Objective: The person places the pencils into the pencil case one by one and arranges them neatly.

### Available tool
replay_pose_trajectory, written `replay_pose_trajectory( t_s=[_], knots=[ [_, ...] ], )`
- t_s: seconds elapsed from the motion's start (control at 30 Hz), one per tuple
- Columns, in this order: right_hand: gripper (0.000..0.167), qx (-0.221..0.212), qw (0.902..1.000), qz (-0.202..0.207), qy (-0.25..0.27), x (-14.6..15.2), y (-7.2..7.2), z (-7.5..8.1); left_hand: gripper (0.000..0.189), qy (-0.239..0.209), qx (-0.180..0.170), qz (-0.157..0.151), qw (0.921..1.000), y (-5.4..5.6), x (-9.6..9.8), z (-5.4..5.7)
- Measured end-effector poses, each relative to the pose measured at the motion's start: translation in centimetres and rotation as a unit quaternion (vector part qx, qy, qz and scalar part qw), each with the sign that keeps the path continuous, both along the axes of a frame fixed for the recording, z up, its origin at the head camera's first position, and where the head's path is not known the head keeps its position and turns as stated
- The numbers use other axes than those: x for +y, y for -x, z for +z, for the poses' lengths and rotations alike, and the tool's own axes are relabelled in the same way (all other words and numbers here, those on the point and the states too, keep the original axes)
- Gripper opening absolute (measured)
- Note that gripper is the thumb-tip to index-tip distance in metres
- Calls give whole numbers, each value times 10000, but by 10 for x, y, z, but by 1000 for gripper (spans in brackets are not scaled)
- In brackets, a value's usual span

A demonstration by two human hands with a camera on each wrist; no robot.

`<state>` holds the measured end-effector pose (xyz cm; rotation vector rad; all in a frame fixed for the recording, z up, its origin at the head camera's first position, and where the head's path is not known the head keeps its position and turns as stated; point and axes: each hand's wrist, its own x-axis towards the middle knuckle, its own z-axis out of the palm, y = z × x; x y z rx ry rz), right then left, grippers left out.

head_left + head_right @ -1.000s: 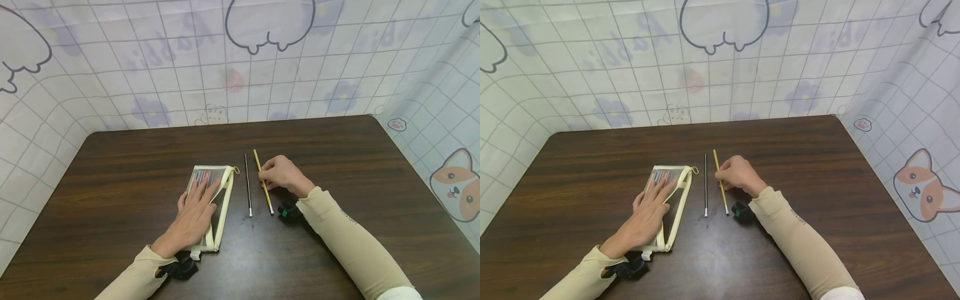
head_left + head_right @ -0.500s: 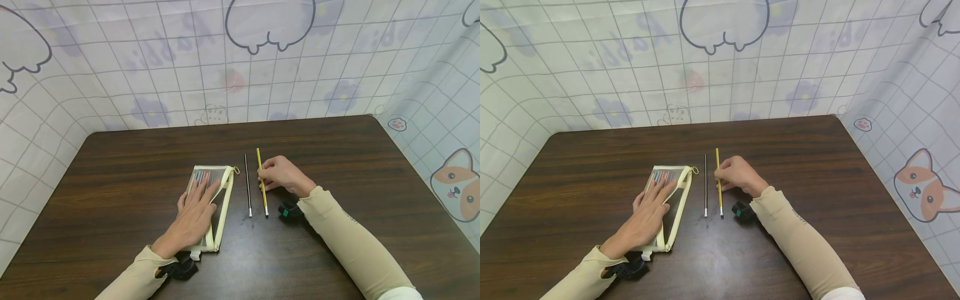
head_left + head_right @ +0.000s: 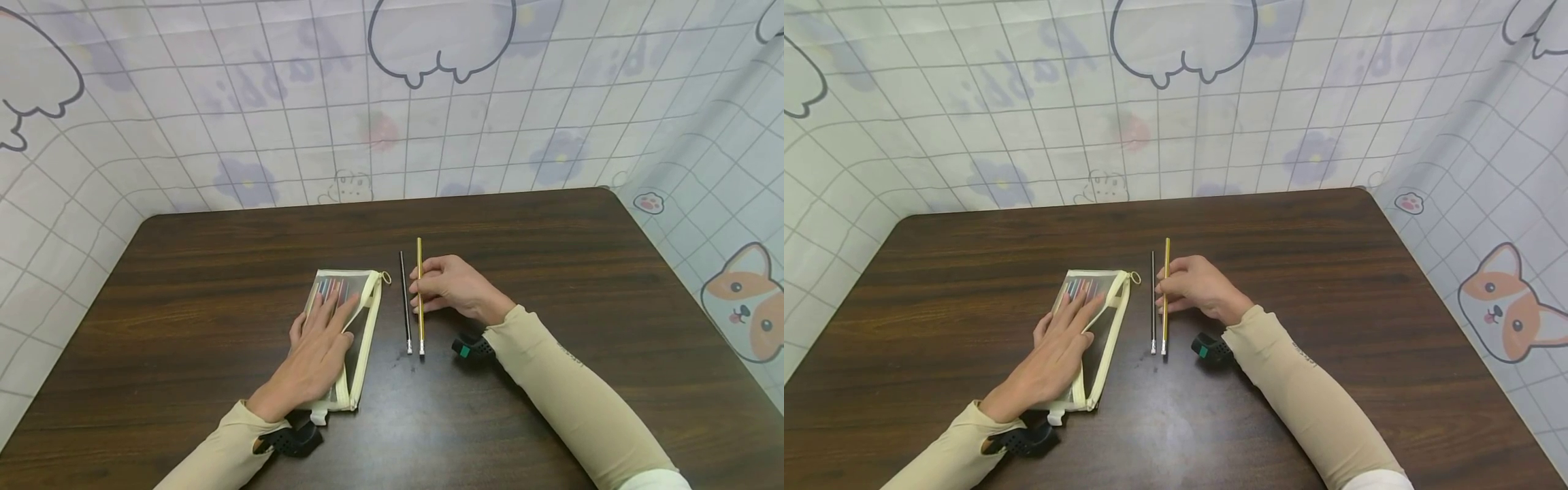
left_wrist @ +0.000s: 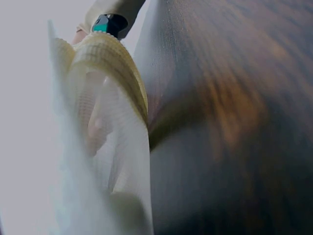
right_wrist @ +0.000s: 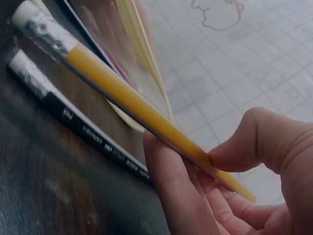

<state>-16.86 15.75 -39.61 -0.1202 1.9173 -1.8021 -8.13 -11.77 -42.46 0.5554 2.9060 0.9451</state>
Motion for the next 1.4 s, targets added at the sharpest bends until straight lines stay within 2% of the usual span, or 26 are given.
replay_pose_trajectory(
  t_s=[0.27, 0.43, 0.93, 1.4],
  knots=[
    [38, 26, 9995, 23, 320, -8, -7, 2, 59, 31, -49, 11, 10000, 0, 1, 2],
    [39, -110, 9991, -54, 410, -15, -11, 2, 59, 64, -65, 38, 10000, -1, 1, 3],
    [41, -112, 9968, -281, 735, -38, -29, 4, 59, 92, -35, 3, 10000, -1, 0, 3],
    [30, -171, 9942, -491, 937, -60, -43, -2, 59, 131, -85, -30, 9999, 0, -1, 4]
  ],
)
